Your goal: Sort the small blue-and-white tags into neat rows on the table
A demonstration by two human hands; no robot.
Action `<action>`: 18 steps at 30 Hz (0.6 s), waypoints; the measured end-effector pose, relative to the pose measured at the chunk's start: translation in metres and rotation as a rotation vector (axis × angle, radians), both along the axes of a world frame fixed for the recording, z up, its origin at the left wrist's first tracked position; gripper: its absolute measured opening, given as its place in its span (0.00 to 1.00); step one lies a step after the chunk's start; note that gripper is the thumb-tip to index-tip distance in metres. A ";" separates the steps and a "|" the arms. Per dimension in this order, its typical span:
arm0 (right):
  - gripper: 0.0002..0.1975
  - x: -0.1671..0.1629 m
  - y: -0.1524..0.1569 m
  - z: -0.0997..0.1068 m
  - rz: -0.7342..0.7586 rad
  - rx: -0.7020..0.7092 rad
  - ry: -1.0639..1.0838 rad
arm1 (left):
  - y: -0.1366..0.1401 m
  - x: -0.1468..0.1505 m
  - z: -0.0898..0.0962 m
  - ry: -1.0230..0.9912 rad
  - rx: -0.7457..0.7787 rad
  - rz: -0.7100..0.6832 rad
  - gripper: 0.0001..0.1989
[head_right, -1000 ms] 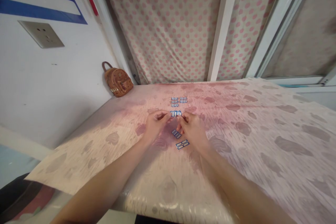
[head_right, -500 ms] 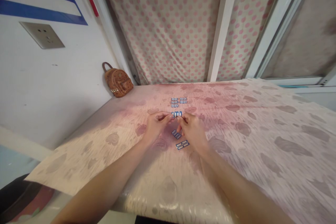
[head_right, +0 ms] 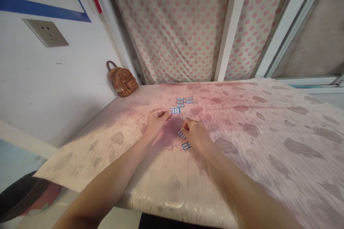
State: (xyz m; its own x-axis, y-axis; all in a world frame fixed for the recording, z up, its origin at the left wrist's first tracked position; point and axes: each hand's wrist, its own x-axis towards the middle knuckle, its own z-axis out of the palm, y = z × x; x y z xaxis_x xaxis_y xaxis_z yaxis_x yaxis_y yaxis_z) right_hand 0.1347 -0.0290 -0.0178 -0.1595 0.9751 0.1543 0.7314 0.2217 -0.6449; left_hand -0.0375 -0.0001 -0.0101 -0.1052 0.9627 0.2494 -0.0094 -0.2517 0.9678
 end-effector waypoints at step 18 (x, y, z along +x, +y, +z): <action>0.10 -0.009 -0.003 -0.005 0.120 0.004 -0.105 | 0.010 -0.005 -0.010 0.016 0.007 -0.006 0.07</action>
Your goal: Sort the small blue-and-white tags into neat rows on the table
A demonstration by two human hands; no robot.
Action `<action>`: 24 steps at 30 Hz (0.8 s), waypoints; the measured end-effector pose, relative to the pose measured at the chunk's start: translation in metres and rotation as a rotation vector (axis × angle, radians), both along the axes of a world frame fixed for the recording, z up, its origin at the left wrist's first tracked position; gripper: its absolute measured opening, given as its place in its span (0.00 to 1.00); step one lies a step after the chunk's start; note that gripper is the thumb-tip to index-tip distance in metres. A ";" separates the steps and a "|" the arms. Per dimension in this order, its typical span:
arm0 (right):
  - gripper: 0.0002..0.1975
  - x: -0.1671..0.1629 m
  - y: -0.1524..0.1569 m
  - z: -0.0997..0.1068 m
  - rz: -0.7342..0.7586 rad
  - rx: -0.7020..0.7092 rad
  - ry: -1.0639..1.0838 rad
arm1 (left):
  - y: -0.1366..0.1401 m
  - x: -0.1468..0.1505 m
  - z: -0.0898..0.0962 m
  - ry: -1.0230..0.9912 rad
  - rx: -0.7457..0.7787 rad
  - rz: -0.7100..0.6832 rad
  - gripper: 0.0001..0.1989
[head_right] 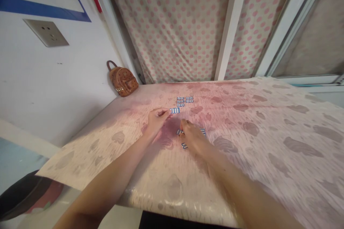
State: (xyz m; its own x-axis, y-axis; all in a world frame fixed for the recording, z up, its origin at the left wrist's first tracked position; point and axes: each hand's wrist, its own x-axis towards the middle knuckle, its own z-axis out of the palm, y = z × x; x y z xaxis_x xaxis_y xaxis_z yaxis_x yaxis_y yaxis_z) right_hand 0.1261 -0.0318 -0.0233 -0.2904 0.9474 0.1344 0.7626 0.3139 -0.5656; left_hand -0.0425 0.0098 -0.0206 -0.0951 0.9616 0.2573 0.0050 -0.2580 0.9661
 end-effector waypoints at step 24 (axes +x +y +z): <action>0.07 0.010 0.013 0.006 -0.166 -0.013 0.796 | -0.003 0.007 -0.007 0.010 0.005 -0.014 0.08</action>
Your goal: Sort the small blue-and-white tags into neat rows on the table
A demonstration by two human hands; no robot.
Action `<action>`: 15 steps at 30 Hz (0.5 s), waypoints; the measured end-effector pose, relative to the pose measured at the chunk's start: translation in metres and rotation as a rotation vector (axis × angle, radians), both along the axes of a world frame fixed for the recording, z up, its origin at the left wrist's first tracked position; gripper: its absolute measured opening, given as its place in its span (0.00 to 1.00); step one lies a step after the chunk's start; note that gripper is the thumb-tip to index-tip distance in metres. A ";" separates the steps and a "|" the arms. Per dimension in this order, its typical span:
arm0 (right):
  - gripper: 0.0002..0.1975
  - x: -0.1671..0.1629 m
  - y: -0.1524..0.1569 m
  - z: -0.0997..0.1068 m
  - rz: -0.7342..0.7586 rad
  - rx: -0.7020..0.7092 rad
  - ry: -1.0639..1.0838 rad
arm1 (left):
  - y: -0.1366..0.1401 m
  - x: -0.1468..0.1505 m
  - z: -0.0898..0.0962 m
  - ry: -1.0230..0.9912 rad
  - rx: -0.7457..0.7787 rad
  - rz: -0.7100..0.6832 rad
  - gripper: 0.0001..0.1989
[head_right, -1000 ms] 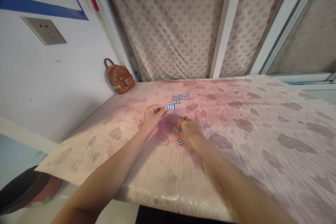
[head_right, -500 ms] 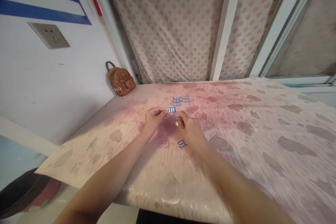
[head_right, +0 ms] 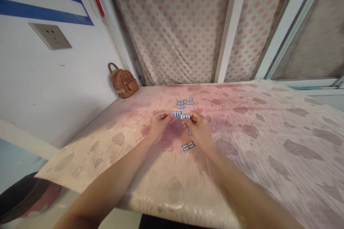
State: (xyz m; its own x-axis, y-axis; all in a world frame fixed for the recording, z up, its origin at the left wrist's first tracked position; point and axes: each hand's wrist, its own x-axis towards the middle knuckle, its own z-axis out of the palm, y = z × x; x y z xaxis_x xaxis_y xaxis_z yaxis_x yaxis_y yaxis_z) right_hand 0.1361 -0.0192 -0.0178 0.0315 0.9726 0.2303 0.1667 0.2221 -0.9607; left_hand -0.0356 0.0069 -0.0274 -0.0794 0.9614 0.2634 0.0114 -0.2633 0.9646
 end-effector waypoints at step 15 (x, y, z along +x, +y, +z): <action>0.09 -0.003 -0.007 0.002 -0.003 -0.048 -0.153 | -0.010 0.009 0.004 0.052 0.017 -0.087 0.09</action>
